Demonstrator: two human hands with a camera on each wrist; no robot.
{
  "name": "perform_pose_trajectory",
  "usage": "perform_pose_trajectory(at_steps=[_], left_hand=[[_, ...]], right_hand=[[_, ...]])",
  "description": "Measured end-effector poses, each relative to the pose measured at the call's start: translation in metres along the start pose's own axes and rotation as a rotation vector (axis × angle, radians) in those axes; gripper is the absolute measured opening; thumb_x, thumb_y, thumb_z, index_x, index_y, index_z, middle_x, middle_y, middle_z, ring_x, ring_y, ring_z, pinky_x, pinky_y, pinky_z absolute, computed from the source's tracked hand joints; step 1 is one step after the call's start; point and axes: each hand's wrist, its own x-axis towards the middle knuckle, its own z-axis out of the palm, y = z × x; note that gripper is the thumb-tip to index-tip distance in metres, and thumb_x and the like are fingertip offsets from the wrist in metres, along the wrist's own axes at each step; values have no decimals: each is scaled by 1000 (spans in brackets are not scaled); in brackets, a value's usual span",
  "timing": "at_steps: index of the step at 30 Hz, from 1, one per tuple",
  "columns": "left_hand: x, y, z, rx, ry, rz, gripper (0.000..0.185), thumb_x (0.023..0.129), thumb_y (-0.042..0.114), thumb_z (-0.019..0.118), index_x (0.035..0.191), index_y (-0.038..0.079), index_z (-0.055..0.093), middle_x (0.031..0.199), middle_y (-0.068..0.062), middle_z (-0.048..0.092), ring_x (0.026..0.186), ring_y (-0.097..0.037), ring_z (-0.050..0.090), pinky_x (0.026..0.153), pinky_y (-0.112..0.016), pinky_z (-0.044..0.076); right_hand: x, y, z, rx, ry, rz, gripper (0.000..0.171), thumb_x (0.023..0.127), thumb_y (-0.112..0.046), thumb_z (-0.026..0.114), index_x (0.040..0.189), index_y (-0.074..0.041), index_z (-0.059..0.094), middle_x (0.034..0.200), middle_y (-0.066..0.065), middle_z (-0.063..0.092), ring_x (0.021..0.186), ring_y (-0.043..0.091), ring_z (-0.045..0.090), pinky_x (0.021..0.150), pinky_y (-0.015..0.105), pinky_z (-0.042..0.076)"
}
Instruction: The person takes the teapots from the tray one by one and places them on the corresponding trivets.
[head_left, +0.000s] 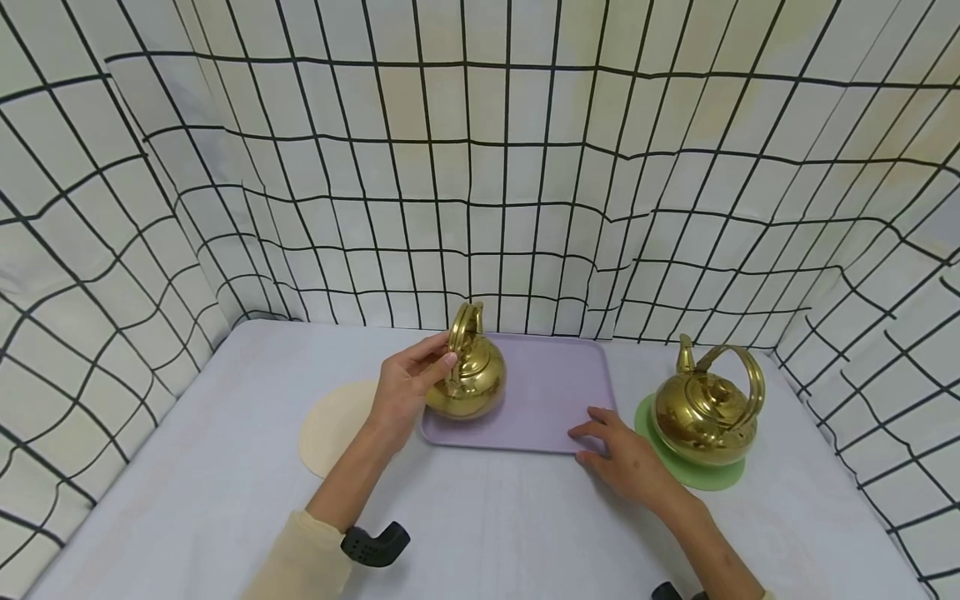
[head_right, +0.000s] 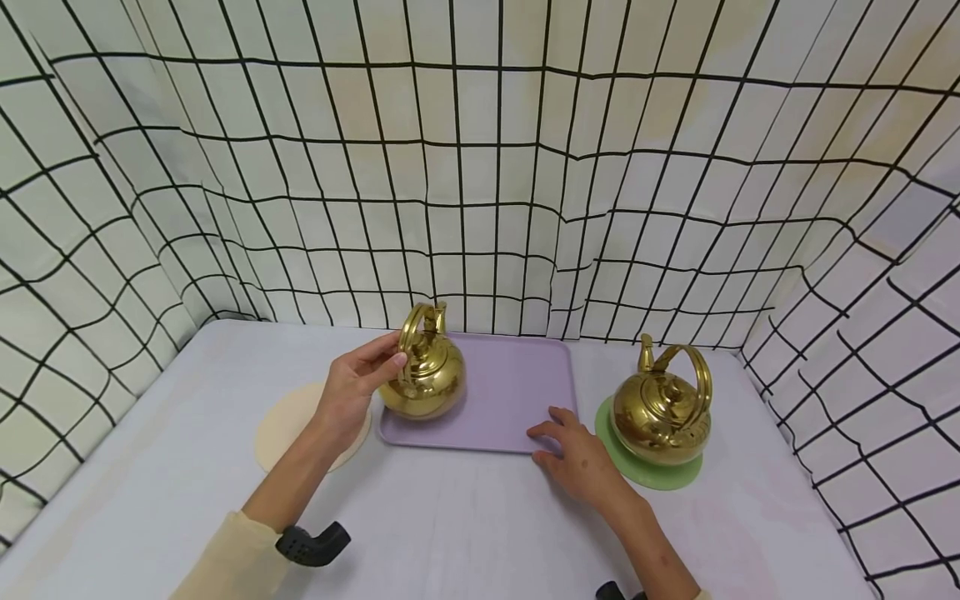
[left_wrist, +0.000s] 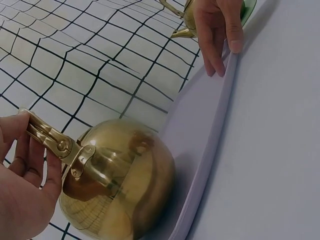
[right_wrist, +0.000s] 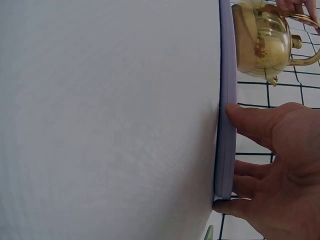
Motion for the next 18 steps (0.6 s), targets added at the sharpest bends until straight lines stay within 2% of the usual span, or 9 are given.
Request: perform_pose_trajectory(at_steps=[7, 14, 18], left_hand=[[-1, 4, -7, 8, 18, 16, 44, 99, 7, 68, 143, 10, 63, 107, 10, 69, 102, -6, 65, 87, -16, 54], [-3, 7, -16, 5, 37, 26, 44, 100, 8, 68, 144, 9, 62, 103, 13, 68, 94, -5, 62, 79, -19, 53], [-5, 8, -20, 0, 53, 29, 45, 100, 6, 68, 144, 8, 61, 102, 14, 69, 94, -4, 62, 79, -18, 53]], right_hand=[[-1, 0, -1, 7, -2, -2, 27, 96, -15, 74, 123, -17, 74, 155, 25, 50, 142, 51, 50, 113, 63, 44], [-1, -1, -1, 5, -2, 5, 27, 96, -15, 74, 123, -18, 74, 155, 24, 50, 142, 51, 49, 114, 63, 44], [0, -1, 0, 5, -4, 9, 27, 96, -15, 74, 123, -18, 74, 156, 24, 50, 143, 50, 49, 114, 63, 44]])
